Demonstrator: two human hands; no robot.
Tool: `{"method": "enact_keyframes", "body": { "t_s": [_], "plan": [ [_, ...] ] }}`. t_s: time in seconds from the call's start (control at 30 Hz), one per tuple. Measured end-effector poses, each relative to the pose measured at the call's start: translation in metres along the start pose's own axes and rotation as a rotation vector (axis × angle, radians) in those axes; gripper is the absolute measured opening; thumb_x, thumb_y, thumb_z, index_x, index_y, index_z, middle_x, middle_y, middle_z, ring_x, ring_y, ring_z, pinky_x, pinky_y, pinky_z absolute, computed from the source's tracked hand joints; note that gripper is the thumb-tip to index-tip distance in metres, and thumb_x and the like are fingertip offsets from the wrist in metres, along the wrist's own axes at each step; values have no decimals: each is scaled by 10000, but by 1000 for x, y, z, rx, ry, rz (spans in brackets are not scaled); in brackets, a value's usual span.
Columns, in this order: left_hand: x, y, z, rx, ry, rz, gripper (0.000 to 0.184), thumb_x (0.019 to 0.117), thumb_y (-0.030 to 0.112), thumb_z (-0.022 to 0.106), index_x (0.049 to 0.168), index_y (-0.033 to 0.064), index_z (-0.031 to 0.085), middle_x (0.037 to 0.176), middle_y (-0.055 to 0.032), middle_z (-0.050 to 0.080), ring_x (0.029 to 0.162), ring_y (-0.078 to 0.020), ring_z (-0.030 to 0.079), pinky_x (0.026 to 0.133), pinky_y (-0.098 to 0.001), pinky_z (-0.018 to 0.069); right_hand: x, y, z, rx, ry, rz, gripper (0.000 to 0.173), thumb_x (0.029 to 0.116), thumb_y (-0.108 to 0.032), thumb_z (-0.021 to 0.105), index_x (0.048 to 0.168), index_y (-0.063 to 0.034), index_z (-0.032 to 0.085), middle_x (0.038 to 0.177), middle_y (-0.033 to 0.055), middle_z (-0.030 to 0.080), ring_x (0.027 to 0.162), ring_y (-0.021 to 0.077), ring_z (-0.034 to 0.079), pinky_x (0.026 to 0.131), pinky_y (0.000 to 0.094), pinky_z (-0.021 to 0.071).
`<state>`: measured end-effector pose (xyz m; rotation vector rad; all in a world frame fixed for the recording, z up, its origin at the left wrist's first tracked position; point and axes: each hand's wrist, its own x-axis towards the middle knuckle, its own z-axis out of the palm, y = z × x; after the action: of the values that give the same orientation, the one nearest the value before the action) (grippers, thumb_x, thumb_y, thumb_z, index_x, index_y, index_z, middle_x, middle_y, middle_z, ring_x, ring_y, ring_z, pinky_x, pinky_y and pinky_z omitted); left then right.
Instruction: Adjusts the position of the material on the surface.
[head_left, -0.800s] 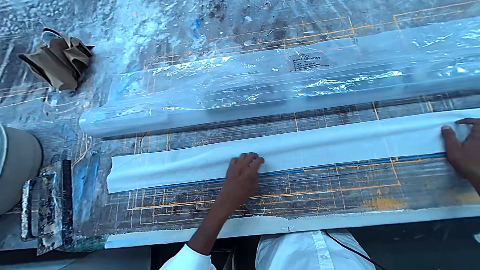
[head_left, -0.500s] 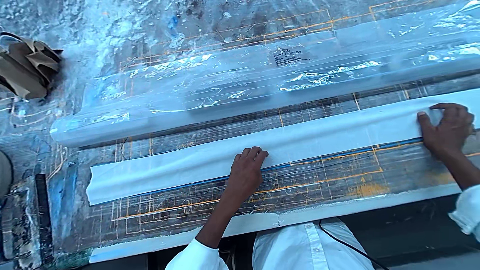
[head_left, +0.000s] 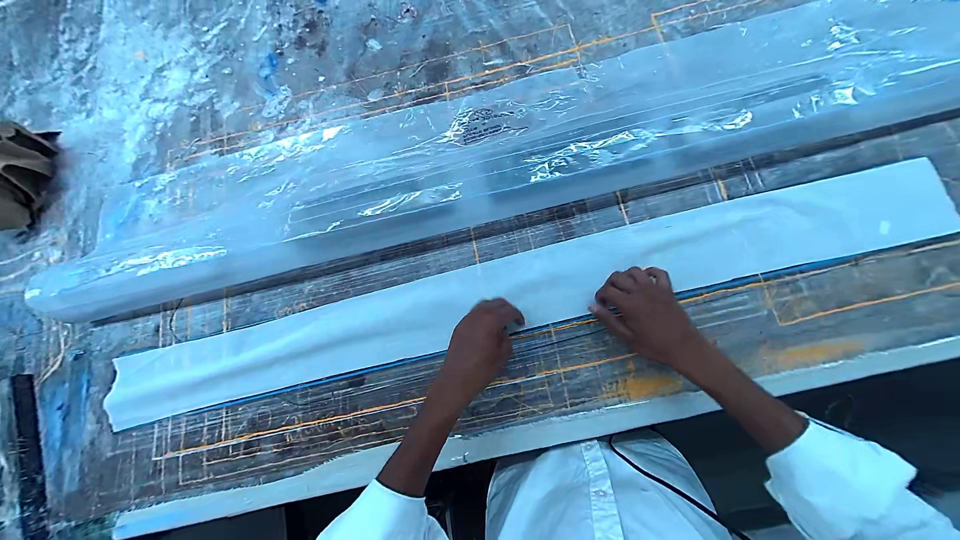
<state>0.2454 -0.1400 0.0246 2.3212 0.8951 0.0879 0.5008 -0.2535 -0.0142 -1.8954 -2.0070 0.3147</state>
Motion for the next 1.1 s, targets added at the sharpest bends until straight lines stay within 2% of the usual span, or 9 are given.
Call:
{"method": "enact_keyframes", "body": {
  "t_s": [0.07,0.2,0.37,0.43,0.5,0.57,0.87,1.0,1.1],
  "plan": [
    [7,10,13,130,58,46,352,867,-124,576,1138,68,694,1220,-125,650,1089,-359,620,844,-532,540,-8,-1,-2,5,-22,-22,411,1033,-429,496,852,-130,713,902,50,660,939,283,641,909,587,419],
    [17,36,23,122,-65,8,193,905,-65,620,874,82,740,924,-82,703,896,-288,685,755,-517,576,-6,17,-9,29,58,1,360,1031,-402,510,1053,-121,733,1146,87,666,1093,327,616,933,596,421],
    [38,60,36,168,-14,-43,289,913,-98,546,1084,65,712,1116,-117,695,1002,-329,669,832,-538,562,-13,33,-16,70,1,-46,331,1009,-382,556,925,-105,716,987,88,661,970,306,639,885,547,453],
    [39,74,39,175,-58,-61,220,936,-65,592,948,90,748,942,-92,723,851,-300,702,725,-547,572,-16,42,-21,89,61,-12,319,1011,-354,557,1080,-95,731,1154,131,668,1099,352,631,898,558,481],
    [41,82,44,207,7,-63,244,931,-79,567,1032,69,733,1038,-119,715,924,-331,696,748,-559,574,-14,52,-22,75,67,53,330,1014,-348,549,1170,-100,699,1213,150,627,1140,376,589,878,539,468],
    [48,84,49,224,42,-50,344,921,-96,520,1166,75,689,1198,-114,669,1021,-331,658,789,-527,566,-14,58,-19,57,25,50,316,1023,-349,544,1128,-98,706,1129,138,636,1070,359,603,858,532,459],
    [77,114,74,183,-7,32,232,894,-61,636,1047,85,733,1044,-113,689,941,-332,680,701,-523,580,-41,78,-36,-23,63,119,260,1018,-261,516,972,-90,707,980,105,637,940,319,625,788,499,470],
    [98,130,92,125,21,74,294,892,-95,608,1125,37,728,1173,-167,679,1051,-384,653,800,-553,554,-55,101,-46,-73,137,192,275,1018,-233,506,1043,-56,715,1050,161,665,978,380,646,780,553,484],
    [110,148,99,119,-33,80,191,908,-69,633,1013,56,732,1017,-125,678,952,-333,662,727,-499,560,-64,122,-59,-133,166,281,339,1052,-277,454,969,-56,698,977,148,657,936,363,638,763,527,460]
  ]
}}
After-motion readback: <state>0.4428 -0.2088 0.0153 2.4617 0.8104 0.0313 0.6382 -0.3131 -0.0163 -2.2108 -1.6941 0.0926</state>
